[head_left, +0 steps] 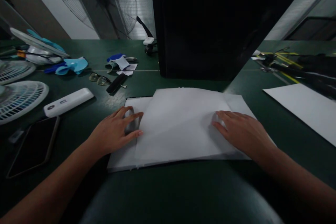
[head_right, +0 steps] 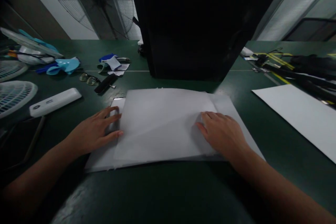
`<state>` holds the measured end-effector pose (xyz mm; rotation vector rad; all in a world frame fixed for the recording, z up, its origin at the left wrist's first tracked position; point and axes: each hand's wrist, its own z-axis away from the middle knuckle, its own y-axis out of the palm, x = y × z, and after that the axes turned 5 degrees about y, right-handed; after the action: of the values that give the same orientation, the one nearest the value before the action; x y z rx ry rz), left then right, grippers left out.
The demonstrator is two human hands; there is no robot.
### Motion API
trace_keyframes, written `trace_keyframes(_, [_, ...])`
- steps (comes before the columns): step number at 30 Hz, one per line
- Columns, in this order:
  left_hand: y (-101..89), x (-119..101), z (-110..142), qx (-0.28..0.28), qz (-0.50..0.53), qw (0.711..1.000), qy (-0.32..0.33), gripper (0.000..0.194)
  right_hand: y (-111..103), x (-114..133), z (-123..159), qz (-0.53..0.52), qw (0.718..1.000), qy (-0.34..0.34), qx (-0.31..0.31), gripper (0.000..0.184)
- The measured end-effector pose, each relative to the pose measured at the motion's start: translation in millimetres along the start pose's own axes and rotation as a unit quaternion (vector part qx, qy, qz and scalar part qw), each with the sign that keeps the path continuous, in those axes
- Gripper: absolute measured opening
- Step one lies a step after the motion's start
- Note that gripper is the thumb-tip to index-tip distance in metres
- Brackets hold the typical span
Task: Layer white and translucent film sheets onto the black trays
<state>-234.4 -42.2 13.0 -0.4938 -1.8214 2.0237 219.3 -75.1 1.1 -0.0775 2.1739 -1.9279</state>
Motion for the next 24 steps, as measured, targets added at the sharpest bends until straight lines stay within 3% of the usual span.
trace_keyframes(3, [3.7, 0.1, 0.3, -0.023, 0.013, 1.0, -0.016, 0.08, 9.7, -2.7, -8.0, -0.022, 0.999, -0.042, 0.003, 0.065])
trace_keyframes(10, [11.7, 1.8, 1.9, -0.089, 0.026, 0.995, -0.038, 0.109, 19.9, -3.3, -12.8, -0.091, 0.986, -0.136, -0.003, 0.064])
trace_keyframes(16, [4.8, -1.3, 1.7, -0.027, 0.011, 0.999, -0.031, 0.067, 20.0, -11.0, -18.0, -0.139, 0.977, -0.16, 0.013, 0.055])
trace_keyframes(19, [2.2, -4.0, 0.8, -0.03, 0.013, 0.998, -0.048, 0.077, 20.6, -43.9, -25.6, -0.137, 0.987, -0.083, 0.003, 0.057])
trace_keyframes(22, [2.3, -3.9, -0.4, -0.021, 0.009, 0.999, -0.048, 0.085, 21.9, -108.3, -25.0, -0.094, 0.99, 0.092, -0.044, 0.073])
trace_keyframes(24, [3.5, -2.3, -0.9, -0.019, 0.008, 0.999, -0.042, 0.087, 24.8, -157.7, -17.8, -0.058, 0.972, 0.219, -0.06, 0.087])
